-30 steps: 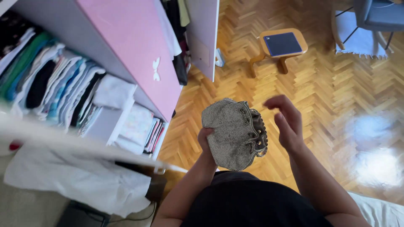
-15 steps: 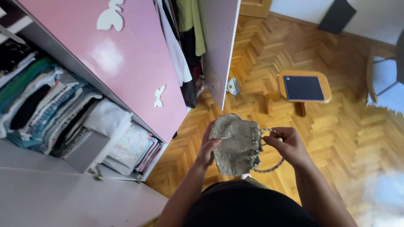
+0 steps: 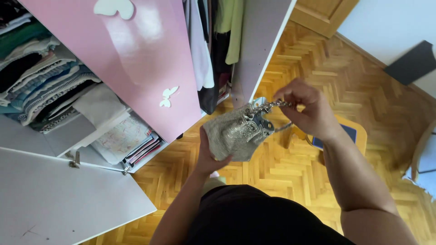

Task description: The person folds a cloth and places it in a wardrobe drawer, then puts a silver handbag on a wardrobe shelf. They later place coins and a small bottle into a white handbag and store it in the wardrobe. The person also picks up a bottle from the bed.

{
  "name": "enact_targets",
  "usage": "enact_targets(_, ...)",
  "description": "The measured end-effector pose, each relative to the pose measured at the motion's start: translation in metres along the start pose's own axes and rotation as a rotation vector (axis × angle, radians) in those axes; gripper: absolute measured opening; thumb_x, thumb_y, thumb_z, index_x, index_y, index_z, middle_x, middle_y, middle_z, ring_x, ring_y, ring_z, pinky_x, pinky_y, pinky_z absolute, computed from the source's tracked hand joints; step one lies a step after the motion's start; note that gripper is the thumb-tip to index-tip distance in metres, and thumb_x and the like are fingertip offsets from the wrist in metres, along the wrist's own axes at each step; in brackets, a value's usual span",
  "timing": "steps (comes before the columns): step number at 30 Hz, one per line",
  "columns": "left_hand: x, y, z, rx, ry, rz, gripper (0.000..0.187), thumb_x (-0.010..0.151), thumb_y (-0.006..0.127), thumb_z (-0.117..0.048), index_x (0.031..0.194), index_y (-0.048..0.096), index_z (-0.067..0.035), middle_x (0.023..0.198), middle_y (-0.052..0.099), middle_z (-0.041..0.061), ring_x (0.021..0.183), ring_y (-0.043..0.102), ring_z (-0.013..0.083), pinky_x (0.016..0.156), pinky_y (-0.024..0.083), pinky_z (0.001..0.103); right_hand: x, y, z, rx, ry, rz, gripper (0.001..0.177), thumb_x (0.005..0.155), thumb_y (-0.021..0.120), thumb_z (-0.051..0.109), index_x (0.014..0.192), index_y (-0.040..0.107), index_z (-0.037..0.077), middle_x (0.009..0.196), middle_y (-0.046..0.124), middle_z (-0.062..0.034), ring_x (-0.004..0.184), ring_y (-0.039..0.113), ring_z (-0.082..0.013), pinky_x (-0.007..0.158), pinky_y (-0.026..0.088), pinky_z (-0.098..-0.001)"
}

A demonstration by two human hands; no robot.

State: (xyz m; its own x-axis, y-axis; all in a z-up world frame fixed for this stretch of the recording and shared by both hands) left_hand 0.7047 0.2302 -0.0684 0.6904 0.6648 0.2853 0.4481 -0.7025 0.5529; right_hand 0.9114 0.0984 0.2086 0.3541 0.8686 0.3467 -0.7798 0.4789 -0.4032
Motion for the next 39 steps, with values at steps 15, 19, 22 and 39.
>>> enact_targets(15, 0.181, 0.110, -0.120, 0.976, 0.612, 0.031, 0.067, 0.094, 0.070, -0.047, 0.142, 0.051, -0.005, 0.150, 0.048, 0.019, 0.142, 0.047, 0.0370, 0.119, 0.036, 0.052, 0.191, 0.013, -0.015, 0.080, -0.354, 0.078, 0.056, 0.108, 0.047, 0.048, 0.107, 0.074, -0.001, 0.077, 0.043, -0.0050, 0.070, 0.040, -0.0135, 0.071, 0.039, -0.0299)
enact_targets(19, 0.216, 0.142, -0.117, 1.260, 0.703, 0.318, 0.049, 0.105, 0.048, -0.043, 0.147, 0.053, -0.018, 0.154, 0.046, 0.012, 0.148, 0.041, 0.0333, 0.121, 0.034, 0.052, 0.211, 0.021, -0.026, 0.076, -0.340, 0.170, 0.083, 0.106, 0.027, 0.066, 0.116, 0.070, -0.005, 0.080, 0.057, -0.0160, 0.074, 0.054, -0.0236, 0.075, 0.046, -0.0381)
enact_targets(22, 0.237, 0.134, -0.108, 1.396, 0.655, 0.416, 0.039, 0.103, 0.048, -0.042, 0.132, 0.060, -0.019, 0.143, 0.053, 0.007, 0.143, 0.044, 0.0302, 0.121, 0.031, 0.055, 0.225, 0.030, -0.035, 0.056, -0.286, 0.258, 0.087, 0.103, 0.026, 0.072, 0.125, 0.067, -0.002, 0.089, 0.061, -0.0186, 0.084, 0.059, -0.0276, 0.079, 0.049, -0.0429)
enact_targets(39, 0.227, 0.116, -0.125, 2.102, 0.915, 0.135, 0.041, 0.099, 0.066, -0.046, 0.079, 0.059, -0.010, 0.085, 0.053, 0.005, 0.093, 0.061, 0.0235, 0.093, 0.053, 0.040, 0.324, 0.026, -0.182, 0.410, -0.017, 0.142, 0.062, 0.114, 0.036, 0.048, 0.096, 0.072, 0.000, 0.051, 0.050, -0.0118, 0.037, 0.046, -0.0143, 0.039, 0.031, -0.0245)
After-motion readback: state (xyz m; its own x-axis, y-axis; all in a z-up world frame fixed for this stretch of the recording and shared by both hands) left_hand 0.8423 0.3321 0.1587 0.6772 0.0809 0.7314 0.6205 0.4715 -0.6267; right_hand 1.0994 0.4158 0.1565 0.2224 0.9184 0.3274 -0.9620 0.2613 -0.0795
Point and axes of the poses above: each hand's wrist, its own x-axis towards the middle knuckle, its own y-axis out of the palm, z = x × y, the point moved 7 cm from there along x, towards the middle knuckle
